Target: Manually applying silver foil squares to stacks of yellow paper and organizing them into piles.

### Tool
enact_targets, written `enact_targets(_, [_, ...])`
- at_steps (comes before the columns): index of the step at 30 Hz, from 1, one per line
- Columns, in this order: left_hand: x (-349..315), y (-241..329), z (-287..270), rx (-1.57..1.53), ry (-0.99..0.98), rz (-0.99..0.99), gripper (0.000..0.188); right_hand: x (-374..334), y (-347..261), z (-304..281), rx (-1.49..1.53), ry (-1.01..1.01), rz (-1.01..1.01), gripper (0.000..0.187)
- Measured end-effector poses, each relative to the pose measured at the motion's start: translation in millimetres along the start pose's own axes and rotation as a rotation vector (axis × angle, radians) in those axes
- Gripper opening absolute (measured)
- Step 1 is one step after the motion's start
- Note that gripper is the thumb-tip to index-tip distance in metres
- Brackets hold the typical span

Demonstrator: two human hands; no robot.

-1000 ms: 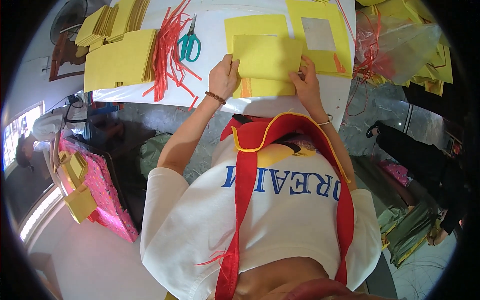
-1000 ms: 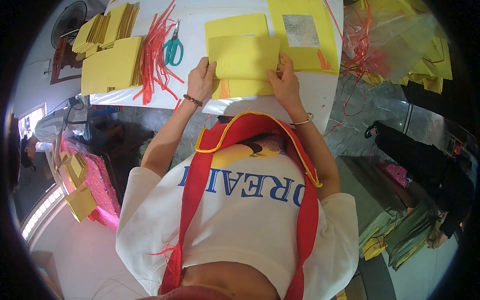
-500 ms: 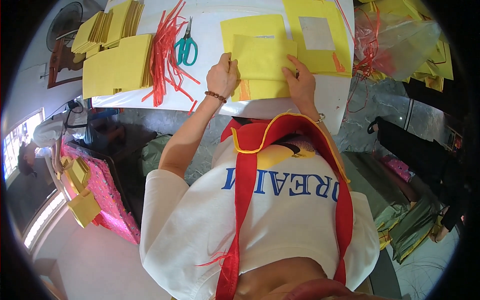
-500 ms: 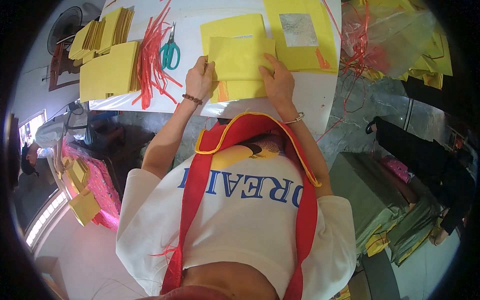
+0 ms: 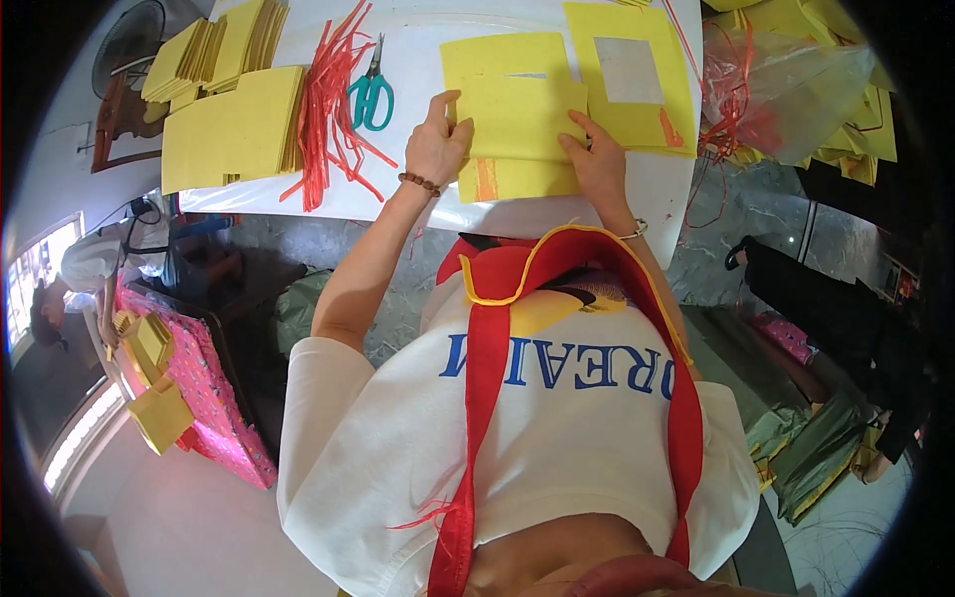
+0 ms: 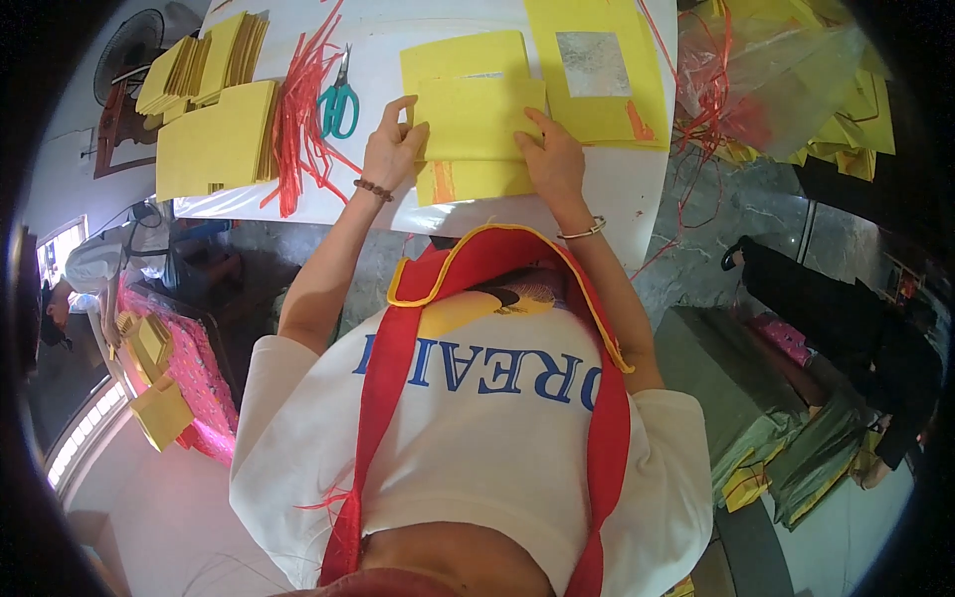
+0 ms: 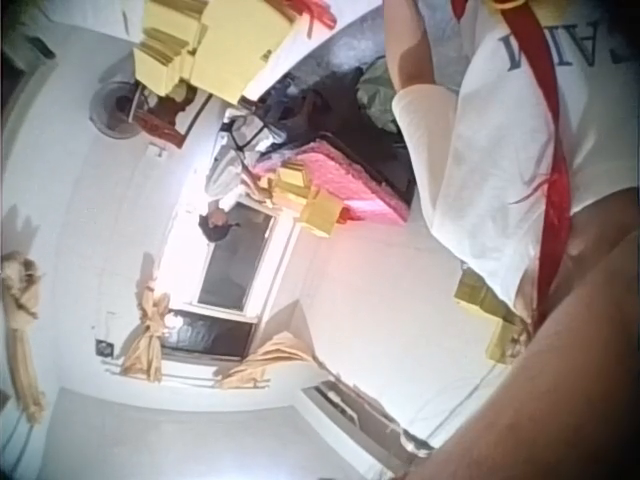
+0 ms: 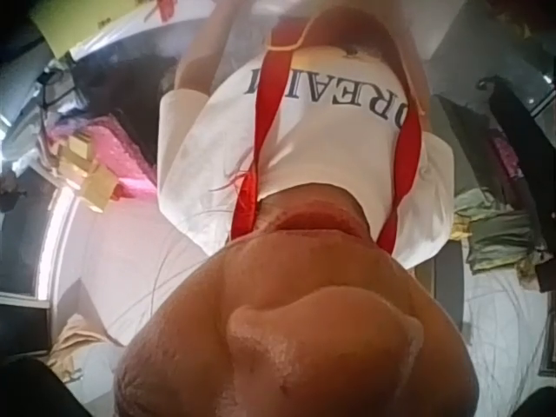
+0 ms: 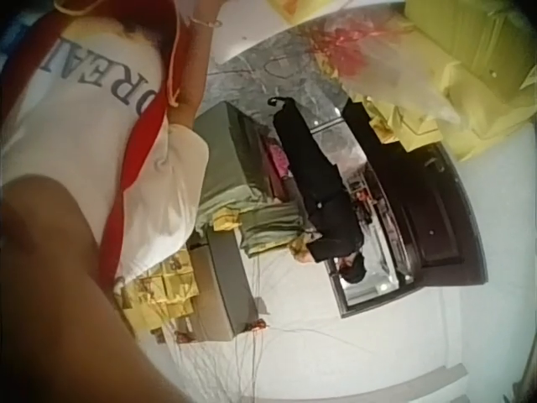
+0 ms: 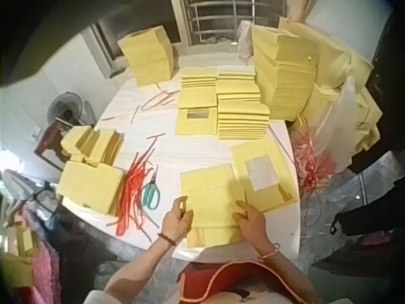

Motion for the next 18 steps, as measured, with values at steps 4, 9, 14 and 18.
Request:
enact_targets(4, [-5, 30, -9, 0.493, 0.191, 0.221, 0.037, 1, 6, 3, -0.024, 0.085, -0.136, 0.038])
enact_targets(9, [3, 56, 30, 0.693, 0.106, 0.815, 0.049, 1, 4, 4, -0.028, 0.104, -0.18, 0.039])
enact_targets(14, [10, 44, 51, 0.817, 0.101, 0.757, 0.06, -2, 3, 3, 0.002, 0.098, -0.132, 0.038])
enact_targets(18, [9, 42, 55, 0.824, 0.099, 0.732, 0.064, -10, -4, 1, 0.007, 0.07, -0.11, 0.04])
Point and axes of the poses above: each hand's wrist, its own x-axis towards the middle knuckle, its own z-axis out of the palm, y = z × x, the point moved 3 cm from there along x, towards the middle knuckle, and after that the axes turned 7 degrees about -y, right-handed, at the moved point
